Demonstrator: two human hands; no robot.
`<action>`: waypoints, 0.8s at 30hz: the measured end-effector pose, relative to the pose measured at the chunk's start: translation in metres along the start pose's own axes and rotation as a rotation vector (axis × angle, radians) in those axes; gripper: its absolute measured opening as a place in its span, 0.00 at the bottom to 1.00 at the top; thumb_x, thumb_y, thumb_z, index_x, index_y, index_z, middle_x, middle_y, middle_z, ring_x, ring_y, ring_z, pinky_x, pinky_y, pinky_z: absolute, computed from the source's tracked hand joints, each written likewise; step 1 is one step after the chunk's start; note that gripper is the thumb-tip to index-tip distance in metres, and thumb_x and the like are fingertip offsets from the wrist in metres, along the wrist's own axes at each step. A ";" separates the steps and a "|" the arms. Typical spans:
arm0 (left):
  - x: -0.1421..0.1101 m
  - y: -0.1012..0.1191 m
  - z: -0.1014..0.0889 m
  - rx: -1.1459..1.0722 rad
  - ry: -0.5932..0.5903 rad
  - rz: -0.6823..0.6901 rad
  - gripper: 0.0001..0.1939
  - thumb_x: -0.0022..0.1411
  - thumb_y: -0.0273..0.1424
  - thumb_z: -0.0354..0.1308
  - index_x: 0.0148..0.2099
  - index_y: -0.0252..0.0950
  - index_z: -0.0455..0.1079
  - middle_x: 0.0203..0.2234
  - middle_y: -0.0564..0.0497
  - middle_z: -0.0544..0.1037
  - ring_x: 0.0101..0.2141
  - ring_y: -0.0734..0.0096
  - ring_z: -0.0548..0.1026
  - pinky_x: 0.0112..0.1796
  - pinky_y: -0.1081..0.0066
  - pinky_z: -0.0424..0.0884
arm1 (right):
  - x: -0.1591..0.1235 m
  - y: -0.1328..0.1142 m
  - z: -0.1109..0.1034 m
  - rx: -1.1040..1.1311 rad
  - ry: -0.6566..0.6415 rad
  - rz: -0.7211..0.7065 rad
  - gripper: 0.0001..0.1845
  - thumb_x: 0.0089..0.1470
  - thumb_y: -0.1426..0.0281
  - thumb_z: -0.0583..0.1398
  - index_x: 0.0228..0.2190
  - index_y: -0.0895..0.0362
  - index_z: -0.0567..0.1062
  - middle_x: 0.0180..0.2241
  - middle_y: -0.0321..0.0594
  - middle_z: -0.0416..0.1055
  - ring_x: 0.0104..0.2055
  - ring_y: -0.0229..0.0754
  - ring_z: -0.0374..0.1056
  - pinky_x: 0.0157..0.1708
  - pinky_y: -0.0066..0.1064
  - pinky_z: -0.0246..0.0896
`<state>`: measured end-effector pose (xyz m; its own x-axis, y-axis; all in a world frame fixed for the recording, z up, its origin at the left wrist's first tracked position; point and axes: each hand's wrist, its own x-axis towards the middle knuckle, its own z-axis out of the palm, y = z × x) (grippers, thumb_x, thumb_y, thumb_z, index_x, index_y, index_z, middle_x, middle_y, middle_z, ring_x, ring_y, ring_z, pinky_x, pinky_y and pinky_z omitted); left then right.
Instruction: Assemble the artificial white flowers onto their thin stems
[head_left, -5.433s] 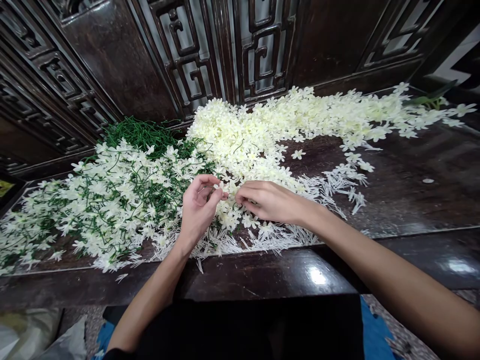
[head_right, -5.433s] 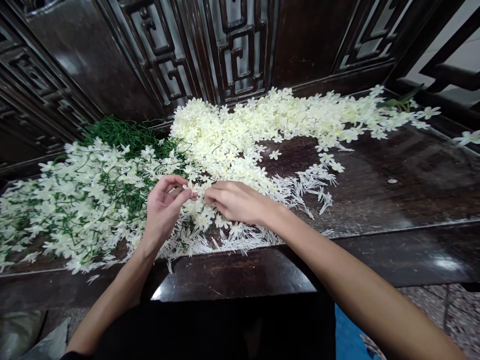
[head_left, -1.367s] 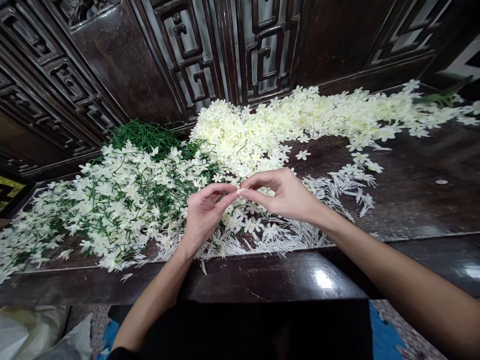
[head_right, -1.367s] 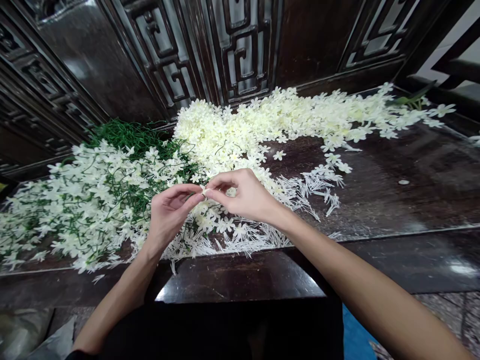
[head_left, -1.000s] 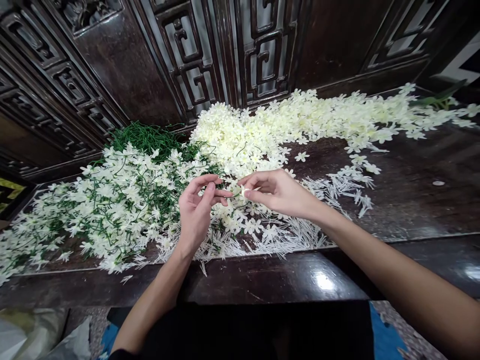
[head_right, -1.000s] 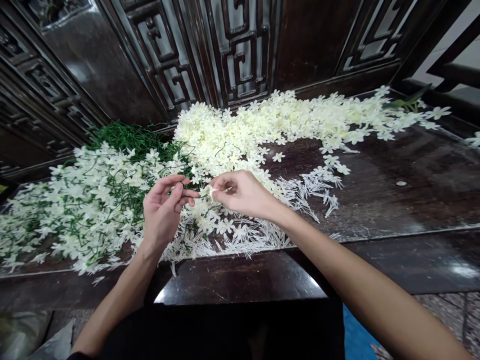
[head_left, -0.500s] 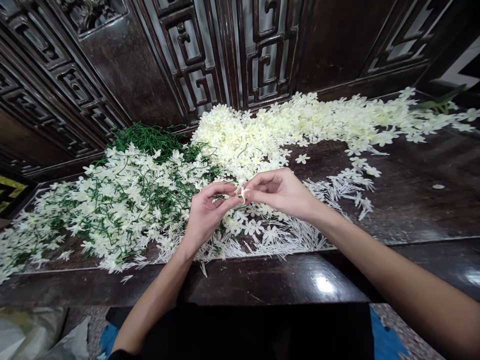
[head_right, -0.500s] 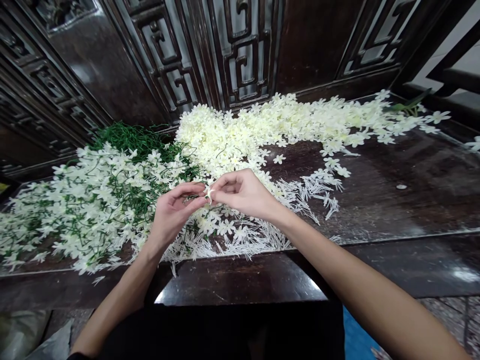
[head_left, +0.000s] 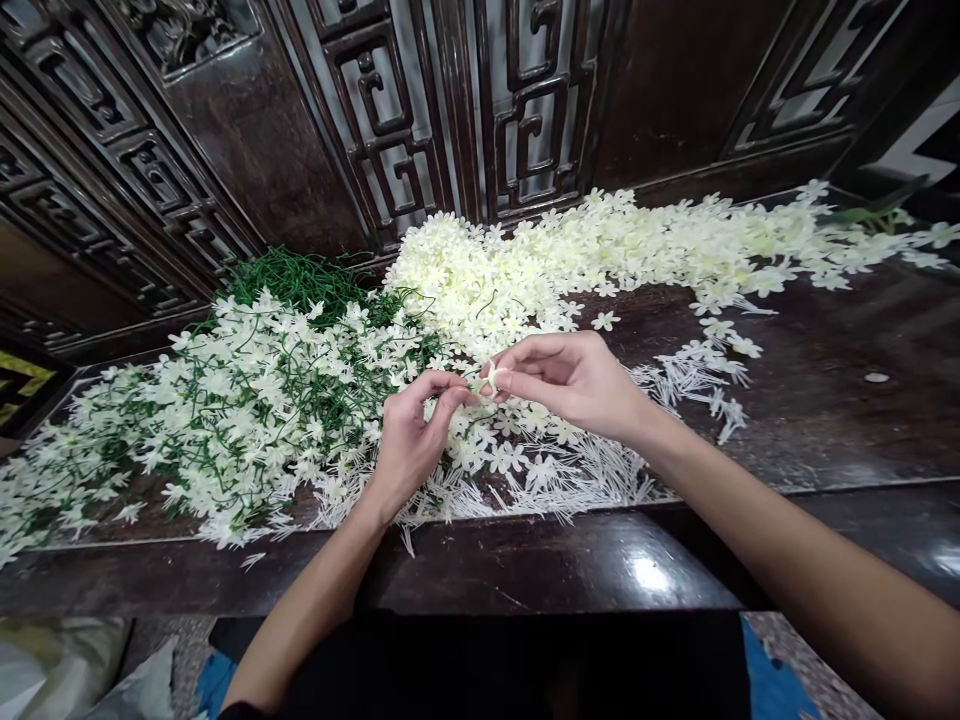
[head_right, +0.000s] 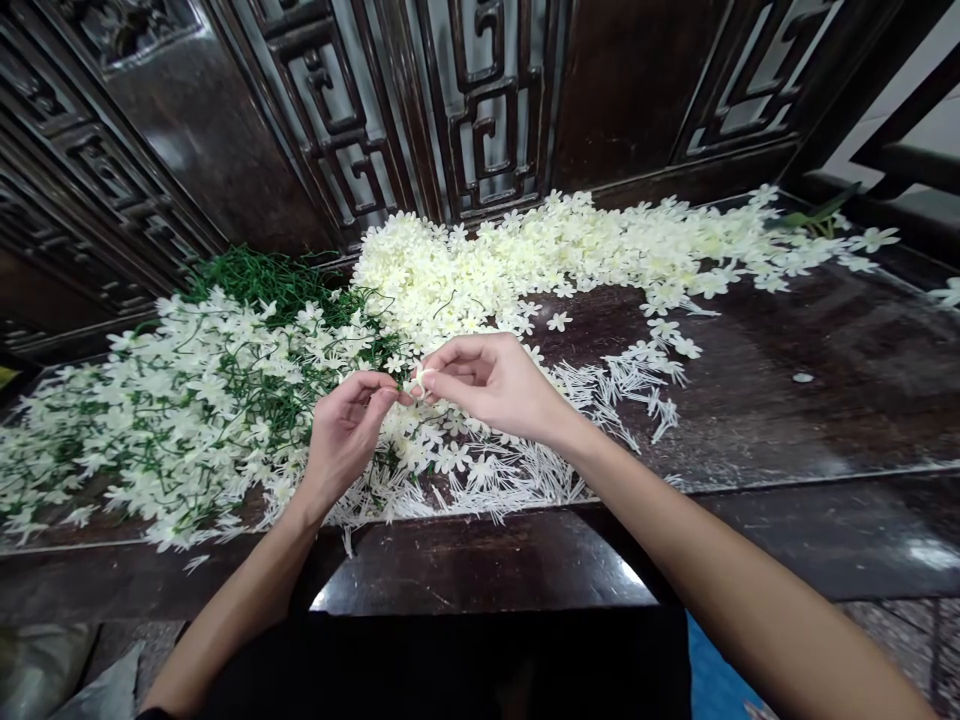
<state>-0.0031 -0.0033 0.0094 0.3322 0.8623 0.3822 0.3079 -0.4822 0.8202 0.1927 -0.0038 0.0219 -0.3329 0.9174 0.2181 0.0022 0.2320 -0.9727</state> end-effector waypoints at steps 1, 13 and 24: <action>-0.001 0.000 0.000 -0.034 -0.004 -0.029 0.05 0.65 0.28 0.54 0.38 0.35 0.70 0.25 0.51 0.76 0.28 0.72 0.74 0.30 0.71 0.71 | -0.001 -0.001 0.000 -0.028 -0.001 -0.008 0.05 0.51 0.69 0.63 0.32 0.57 0.76 0.31 0.40 0.75 0.30 0.38 0.71 0.33 0.37 0.71; -0.003 0.006 0.001 -0.156 -0.020 -0.143 0.06 0.63 0.32 0.56 0.39 0.35 0.71 0.25 0.52 0.72 0.24 0.76 0.67 0.22 0.77 0.63 | -0.002 0.001 0.005 -0.108 -0.018 -0.071 0.05 0.52 0.70 0.62 0.31 0.59 0.75 0.28 0.39 0.73 0.28 0.38 0.69 0.29 0.35 0.69; -0.004 0.008 0.002 -0.149 -0.041 -0.172 0.07 0.63 0.33 0.57 0.39 0.35 0.72 0.25 0.50 0.75 0.25 0.74 0.72 0.22 0.77 0.67 | -0.004 0.003 0.007 -0.189 -0.028 -0.148 0.04 0.53 0.71 0.59 0.32 0.57 0.75 0.30 0.39 0.75 0.33 0.41 0.71 0.35 0.41 0.71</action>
<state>0.0000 -0.0105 0.0132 0.3227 0.9214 0.2165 0.2294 -0.2980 0.9266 0.1872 -0.0086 0.0174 -0.3690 0.8602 0.3519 0.1271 0.4217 -0.8978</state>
